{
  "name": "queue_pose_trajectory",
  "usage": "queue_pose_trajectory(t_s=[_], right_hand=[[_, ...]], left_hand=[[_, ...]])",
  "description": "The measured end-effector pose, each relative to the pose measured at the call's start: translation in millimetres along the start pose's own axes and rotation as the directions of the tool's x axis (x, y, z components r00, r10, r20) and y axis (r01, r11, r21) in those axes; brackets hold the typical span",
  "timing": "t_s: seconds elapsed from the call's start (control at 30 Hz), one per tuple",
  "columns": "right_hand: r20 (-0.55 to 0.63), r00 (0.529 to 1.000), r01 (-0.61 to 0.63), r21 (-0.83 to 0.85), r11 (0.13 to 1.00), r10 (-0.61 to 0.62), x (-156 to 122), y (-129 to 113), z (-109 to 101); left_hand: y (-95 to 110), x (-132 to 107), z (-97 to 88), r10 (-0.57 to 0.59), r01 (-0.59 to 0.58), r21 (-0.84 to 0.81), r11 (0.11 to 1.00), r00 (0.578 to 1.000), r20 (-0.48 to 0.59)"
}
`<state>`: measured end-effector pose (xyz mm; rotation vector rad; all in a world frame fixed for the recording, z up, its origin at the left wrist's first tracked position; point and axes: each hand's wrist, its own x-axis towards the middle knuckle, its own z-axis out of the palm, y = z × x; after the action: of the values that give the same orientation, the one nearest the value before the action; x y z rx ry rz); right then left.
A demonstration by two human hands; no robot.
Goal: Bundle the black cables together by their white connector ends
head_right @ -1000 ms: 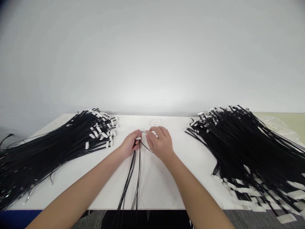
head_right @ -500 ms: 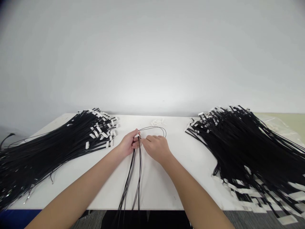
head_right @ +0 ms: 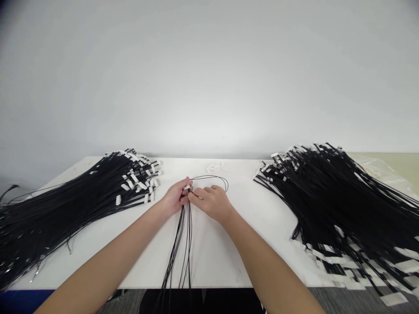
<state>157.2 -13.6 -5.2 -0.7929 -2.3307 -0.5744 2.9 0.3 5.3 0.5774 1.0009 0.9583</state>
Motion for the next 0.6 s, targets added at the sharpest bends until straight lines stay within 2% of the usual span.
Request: queue_pose_trajectory(t_s=[0.27,0.43,0.6], right_hand=[[-0.124,0.982,0.125,-0.124,0.984,-0.14,-2,6,10],[-0.134,0.983,0.108,-0.135,0.985,-0.126,-3,9,16],[-0.14,0.986,0.075,-0.107,0.991,-0.09,0,8,12]], left_hand=[[-1,2,-2.0,0.004,-0.004,0.009,1.0,1.0,0.015],[-2,4,-3.5,0.004,-0.004,-0.001,1.0,0.999,0.032],[-1,2,-2.5,-0.01,0.01,-0.006,1.0,0.999,0.042]])
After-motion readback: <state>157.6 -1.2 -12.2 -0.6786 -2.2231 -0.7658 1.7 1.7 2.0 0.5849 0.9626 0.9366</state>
